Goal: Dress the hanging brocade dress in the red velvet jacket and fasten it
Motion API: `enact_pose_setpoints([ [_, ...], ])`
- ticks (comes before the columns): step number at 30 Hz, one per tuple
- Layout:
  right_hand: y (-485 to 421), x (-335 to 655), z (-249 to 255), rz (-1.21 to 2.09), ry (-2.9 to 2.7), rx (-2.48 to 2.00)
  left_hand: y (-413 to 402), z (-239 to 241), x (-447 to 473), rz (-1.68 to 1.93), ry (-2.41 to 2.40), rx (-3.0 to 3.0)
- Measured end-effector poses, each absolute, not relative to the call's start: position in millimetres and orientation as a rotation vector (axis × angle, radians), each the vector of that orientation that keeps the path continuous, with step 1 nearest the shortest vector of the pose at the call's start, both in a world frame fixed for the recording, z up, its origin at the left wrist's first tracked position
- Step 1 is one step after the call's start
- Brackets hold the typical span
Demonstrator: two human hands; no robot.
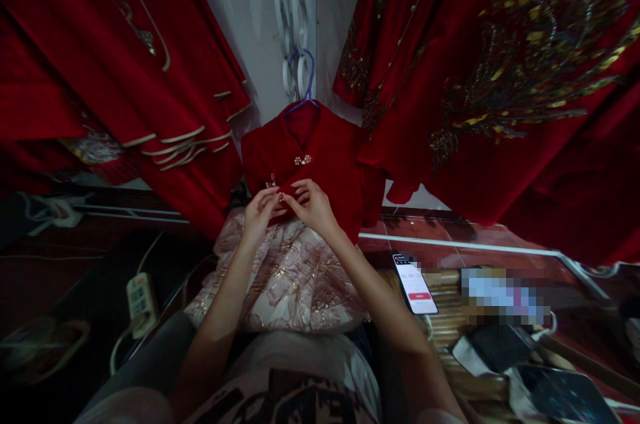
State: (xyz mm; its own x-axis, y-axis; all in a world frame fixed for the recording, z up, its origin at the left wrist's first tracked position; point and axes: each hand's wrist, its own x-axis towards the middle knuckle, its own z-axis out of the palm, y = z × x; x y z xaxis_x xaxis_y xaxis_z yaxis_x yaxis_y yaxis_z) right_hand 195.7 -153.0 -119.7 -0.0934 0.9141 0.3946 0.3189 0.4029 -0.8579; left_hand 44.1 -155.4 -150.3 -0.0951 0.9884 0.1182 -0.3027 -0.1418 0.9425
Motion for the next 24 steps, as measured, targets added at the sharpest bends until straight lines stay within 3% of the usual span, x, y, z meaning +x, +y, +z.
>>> enact_pose_setpoints([
  [5,-143.5,186.4,-127.6,0.817,-1.614,-1.081,-147.4,-156.5,43.6,1.462,1.034,1.086],
  [12,-128.5,189.8,-132.0,0.783,-1.558,-1.136,-109.4,-167.6,35.5,1.748,1.299,1.21],
  [24,-87.2,176.1,-144.0,1.049,-1.544,-0.897,-89.8,-175.8,39.1,1.661,1.088,1.066],
])
